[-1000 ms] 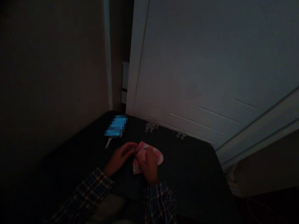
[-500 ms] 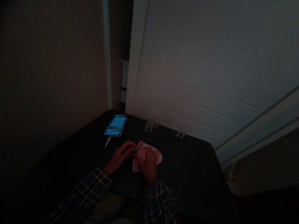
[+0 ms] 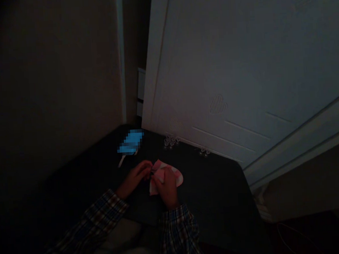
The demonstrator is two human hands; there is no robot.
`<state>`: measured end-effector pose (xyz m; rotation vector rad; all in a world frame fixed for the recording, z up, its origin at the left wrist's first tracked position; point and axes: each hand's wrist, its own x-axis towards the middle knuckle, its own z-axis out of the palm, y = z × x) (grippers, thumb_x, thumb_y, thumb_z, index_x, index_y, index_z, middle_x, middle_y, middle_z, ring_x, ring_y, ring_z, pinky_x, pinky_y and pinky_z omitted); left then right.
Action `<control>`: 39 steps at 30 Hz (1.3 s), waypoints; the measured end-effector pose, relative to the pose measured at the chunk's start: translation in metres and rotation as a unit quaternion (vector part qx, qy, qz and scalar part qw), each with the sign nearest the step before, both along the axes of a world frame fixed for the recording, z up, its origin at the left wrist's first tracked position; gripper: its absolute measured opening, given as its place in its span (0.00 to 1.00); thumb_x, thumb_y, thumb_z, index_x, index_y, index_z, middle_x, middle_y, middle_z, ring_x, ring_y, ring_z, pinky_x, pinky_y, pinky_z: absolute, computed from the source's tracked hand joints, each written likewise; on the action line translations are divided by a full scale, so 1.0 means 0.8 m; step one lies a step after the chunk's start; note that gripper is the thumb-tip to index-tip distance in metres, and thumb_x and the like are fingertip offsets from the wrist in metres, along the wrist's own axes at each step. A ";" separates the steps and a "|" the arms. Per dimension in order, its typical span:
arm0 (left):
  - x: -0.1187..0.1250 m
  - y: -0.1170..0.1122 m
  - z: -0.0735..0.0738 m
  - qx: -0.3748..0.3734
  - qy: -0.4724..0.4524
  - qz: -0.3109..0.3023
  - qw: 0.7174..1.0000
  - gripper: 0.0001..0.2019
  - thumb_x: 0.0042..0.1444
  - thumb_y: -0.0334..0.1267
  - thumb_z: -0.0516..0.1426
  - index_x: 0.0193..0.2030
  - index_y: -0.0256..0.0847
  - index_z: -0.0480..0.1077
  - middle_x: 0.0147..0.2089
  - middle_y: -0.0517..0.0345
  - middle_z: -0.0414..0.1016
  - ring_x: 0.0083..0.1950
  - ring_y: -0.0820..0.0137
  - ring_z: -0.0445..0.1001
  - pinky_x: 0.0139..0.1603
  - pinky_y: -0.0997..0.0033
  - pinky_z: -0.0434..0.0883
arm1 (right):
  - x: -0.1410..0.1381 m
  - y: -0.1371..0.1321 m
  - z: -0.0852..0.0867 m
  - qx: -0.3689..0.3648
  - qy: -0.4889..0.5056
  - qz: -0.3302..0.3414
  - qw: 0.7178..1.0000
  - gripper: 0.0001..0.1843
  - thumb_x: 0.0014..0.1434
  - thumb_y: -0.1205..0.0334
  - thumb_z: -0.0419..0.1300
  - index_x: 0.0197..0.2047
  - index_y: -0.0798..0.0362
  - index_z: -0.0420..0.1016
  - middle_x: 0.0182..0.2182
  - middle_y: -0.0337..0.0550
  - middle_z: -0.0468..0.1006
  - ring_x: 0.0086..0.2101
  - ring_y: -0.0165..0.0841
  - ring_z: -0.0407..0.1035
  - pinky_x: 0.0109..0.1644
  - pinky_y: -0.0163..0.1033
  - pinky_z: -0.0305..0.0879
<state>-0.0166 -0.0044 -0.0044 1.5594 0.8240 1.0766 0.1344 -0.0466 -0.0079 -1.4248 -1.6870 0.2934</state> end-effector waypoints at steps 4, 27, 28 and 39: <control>-0.001 -0.001 0.001 -0.005 0.003 -0.011 1.000 0.13 0.58 0.46 0.48 0.43 0.40 0.63 0.27 0.64 0.63 0.26 0.75 0.63 0.27 0.76 0.63 | 0.001 -0.001 0.000 0.003 -0.001 0.008 1.000 0.09 0.56 0.60 0.56 0.40 0.54 0.68 0.35 0.44 0.72 0.37 0.35 0.66 0.43 0.40 0.61; -0.004 -0.008 0.016 0.136 0.045 0.032 0.989 0.12 0.52 0.40 0.58 0.43 0.42 0.70 0.46 0.53 0.69 0.49 0.65 0.67 0.50 0.65 0.66 | 0.001 0.000 -0.001 0.000 0.004 0.033 0.999 0.09 0.56 0.62 0.57 0.40 0.54 0.70 0.36 0.45 0.74 0.38 0.36 0.67 0.44 0.41 0.61; -0.004 -0.009 0.017 0.149 0.053 0.020 0.987 0.11 0.52 0.40 0.58 0.43 0.42 0.71 0.46 0.53 0.69 0.50 0.64 0.67 0.52 0.64 0.65 | 0.001 0.001 -0.002 0.001 0.002 0.039 0.999 0.08 0.56 0.62 0.56 0.40 0.54 0.70 0.36 0.45 0.74 0.37 0.36 0.67 0.43 0.41 0.62; -0.005 -0.008 0.015 0.148 0.101 0.015 0.984 0.10 0.51 0.40 0.58 0.40 0.42 0.73 0.39 0.56 0.70 0.41 0.69 0.69 0.43 0.70 0.67 | -0.001 -0.001 0.001 -0.006 -0.005 0.053 0.999 0.07 0.57 0.62 0.55 0.37 0.55 0.69 0.34 0.44 0.73 0.35 0.34 0.65 0.41 0.39 0.60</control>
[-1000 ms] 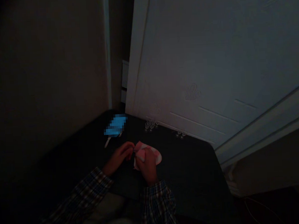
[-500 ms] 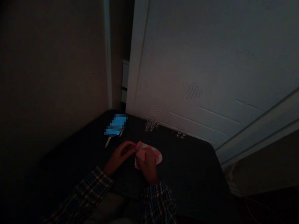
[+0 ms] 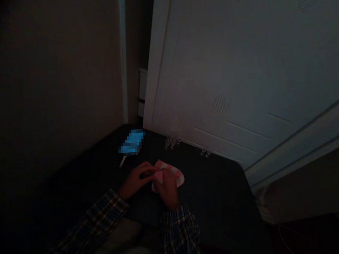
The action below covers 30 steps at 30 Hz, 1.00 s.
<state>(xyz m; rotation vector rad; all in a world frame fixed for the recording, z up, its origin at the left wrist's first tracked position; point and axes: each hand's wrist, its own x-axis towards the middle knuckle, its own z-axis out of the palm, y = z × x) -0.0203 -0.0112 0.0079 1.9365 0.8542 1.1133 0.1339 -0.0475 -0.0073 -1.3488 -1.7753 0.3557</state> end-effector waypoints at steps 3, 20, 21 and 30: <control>-0.001 0.000 0.000 -0.001 0.002 0.011 1.000 0.10 0.51 0.40 0.59 0.39 0.42 0.74 0.39 0.56 0.69 0.40 0.69 0.69 0.42 0.70 0.66 | -0.001 0.000 0.001 0.001 0.008 0.007 1.000 0.06 0.56 0.63 0.55 0.37 0.55 0.68 0.34 0.43 0.72 0.36 0.34 0.65 0.41 0.39 0.60; 0.000 0.009 -0.013 -0.049 -0.050 0.021 0.997 0.11 0.51 0.41 0.58 0.40 0.40 0.72 0.39 0.55 0.70 0.40 0.69 0.70 0.41 0.70 0.68 | -0.002 -0.002 -0.004 -0.042 0.017 0.007 0.999 0.11 0.55 0.62 0.56 0.43 0.54 0.67 0.38 0.43 0.71 0.38 0.34 0.64 0.42 0.38 0.60; 0.001 0.009 -0.013 -0.057 -0.060 0.019 0.996 0.12 0.51 0.41 0.58 0.42 0.40 0.71 0.41 0.55 0.70 0.41 0.68 0.71 0.42 0.70 0.68 | -0.001 -0.001 -0.004 -0.043 0.019 -0.001 0.999 0.11 0.55 0.62 0.56 0.43 0.54 0.67 0.38 0.43 0.71 0.38 0.34 0.65 0.42 0.38 0.60; 0.002 0.005 -0.009 -0.110 -0.076 -0.009 0.991 0.21 0.53 0.40 0.57 0.54 0.43 0.63 0.56 0.52 0.68 0.51 0.64 0.69 0.43 0.69 0.70 | -0.001 -0.002 0.007 -0.057 0.082 -0.057 0.993 0.10 0.56 0.61 0.55 0.41 0.55 0.70 0.36 0.43 0.74 0.36 0.34 0.67 0.41 0.36 0.59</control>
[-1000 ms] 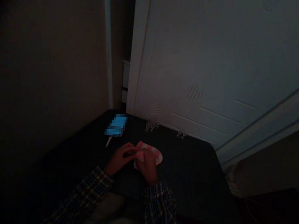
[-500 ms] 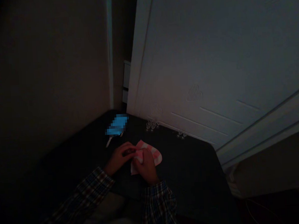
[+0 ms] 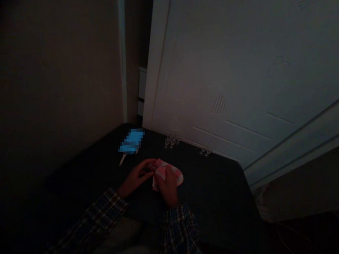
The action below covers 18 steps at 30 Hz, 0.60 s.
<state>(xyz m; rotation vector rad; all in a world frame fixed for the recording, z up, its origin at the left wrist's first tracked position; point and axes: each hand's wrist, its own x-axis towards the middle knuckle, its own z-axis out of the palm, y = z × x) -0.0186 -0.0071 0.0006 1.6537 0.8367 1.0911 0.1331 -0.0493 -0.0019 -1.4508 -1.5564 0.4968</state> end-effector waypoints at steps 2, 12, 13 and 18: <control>0.000 -0.001 0.001 -0.006 -0.010 0.009 1.000 0.19 0.54 0.41 0.56 0.53 0.43 0.65 0.56 0.51 0.68 0.52 0.64 0.69 0.45 0.68 0.69 | -0.001 0.000 0.001 -0.003 0.013 -0.004 1.000 0.09 0.56 0.61 0.55 0.39 0.55 0.71 0.34 0.43 0.75 0.35 0.34 0.67 0.39 0.36 0.59; -0.002 -0.004 0.011 -0.042 -0.048 0.001 0.998 0.18 0.56 0.44 0.53 0.51 0.40 0.67 0.52 0.51 0.71 0.46 0.64 0.71 0.34 0.73 0.68 | -0.002 0.001 0.007 -0.014 0.044 -0.015 0.999 0.11 0.53 0.58 0.58 0.37 0.55 0.73 0.32 0.41 0.76 0.33 0.33 0.67 0.37 0.35 0.60; -0.002 -0.004 0.011 -0.042 -0.048 0.002 0.998 0.17 0.56 0.45 0.53 0.50 0.40 0.67 0.52 0.51 0.71 0.45 0.64 0.71 0.34 0.73 0.68 | -0.003 0.001 0.007 -0.014 0.049 -0.012 0.999 0.11 0.54 0.58 0.57 0.37 0.55 0.73 0.32 0.41 0.76 0.32 0.32 0.67 0.37 0.35 0.60; -0.003 -0.002 0.009 -0.039 -0.043 -0.002 0.998 0.18 0.56 0.44 0.52 0.50 0.40 0.67 0.51 0.51 0.72 0.45 0.65 0.71 0.34 0.73 0.68 | -0.005 0.000 0.010 0.000 0.066 -0.004 0.998 0.10 0.53 0.59 0.58 0.36 0.55 0.73 0.32 0.41 0.76 0.33 0.32 0.67 0.37 0.34 0.61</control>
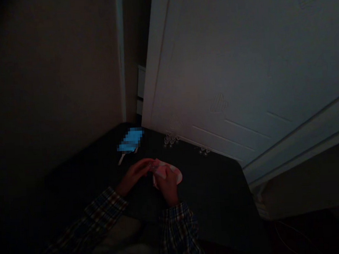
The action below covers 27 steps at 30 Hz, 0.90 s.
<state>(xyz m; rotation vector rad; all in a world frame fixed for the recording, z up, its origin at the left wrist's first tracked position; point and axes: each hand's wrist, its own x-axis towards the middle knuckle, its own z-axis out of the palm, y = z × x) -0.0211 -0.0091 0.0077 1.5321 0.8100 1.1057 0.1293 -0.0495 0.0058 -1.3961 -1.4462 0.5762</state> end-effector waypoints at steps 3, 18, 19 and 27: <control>0.000 0.002 -0.003 0.005 0.009 0.001 1.000 0.18 0.56 0.44 0.53 0.50 0.40 0.67 0.50 0.51 0.72 0.43 0.65 0.72 0.33 0.72 0.68 | 0.001 0.002 0.001 -0.004 0.003 -0.007 1.000 0.10 0.51 0.59 0.59 0.35 0.54 0.74 0.31 0.41 0.76 0.33 0.33 0.68 0.36 0.35 0.62; 0.004 0.004 -0.009 0.004 0.017 0.014 1.000 0.18 0.54 0.44 0.55 0.50 0.40 0.67 0.47 0.51 0.74 0.41 0.66 0.73 0.33 0.72 0.69 | 0.008 0.008 -0.002 -0.029 0.024 -0.033 0.999 0.12 0.49 0.59 0.59 0.37 0.55 0.76 0.32 0.43 0.78 0.33 0.36 0.70 0.35 0.37 0.64; 0.003 0.004 -0.009 0.005 0.016 0.012 1.000 0.17 0.54 0.43 0.55 0.50 0.40 0.67 0.47 0.51 0.74 0.42 0.65 0.73 0.34 0.71 0.69 | 0.007 0.008 -0.001 -0.028 0.023 -0.036 0.999 0.12 0.49 0.60 0.59 0.37 0.55 0.76 0.32 0.43 0.78 0.33 0.36 0.70 0.35 0.36 0.64; 0.002 0.002 -0.006 0.013 0.013 0.012 1.000 0.16 0.55 0.42 0.54 0.49 0.41 0.67 0.47 0.52 0.74 0.43 0.65 0.73 0.39 0.68 0.70 | 0.002 0.003 0.004 0.003 -0.001 -0.009 1.000 0.09 0.53 0.60 0.57 0.36 0.54 0.73 0.31 0.41 0.76 0.32 0.33 0.68 0.35 0.35 0.62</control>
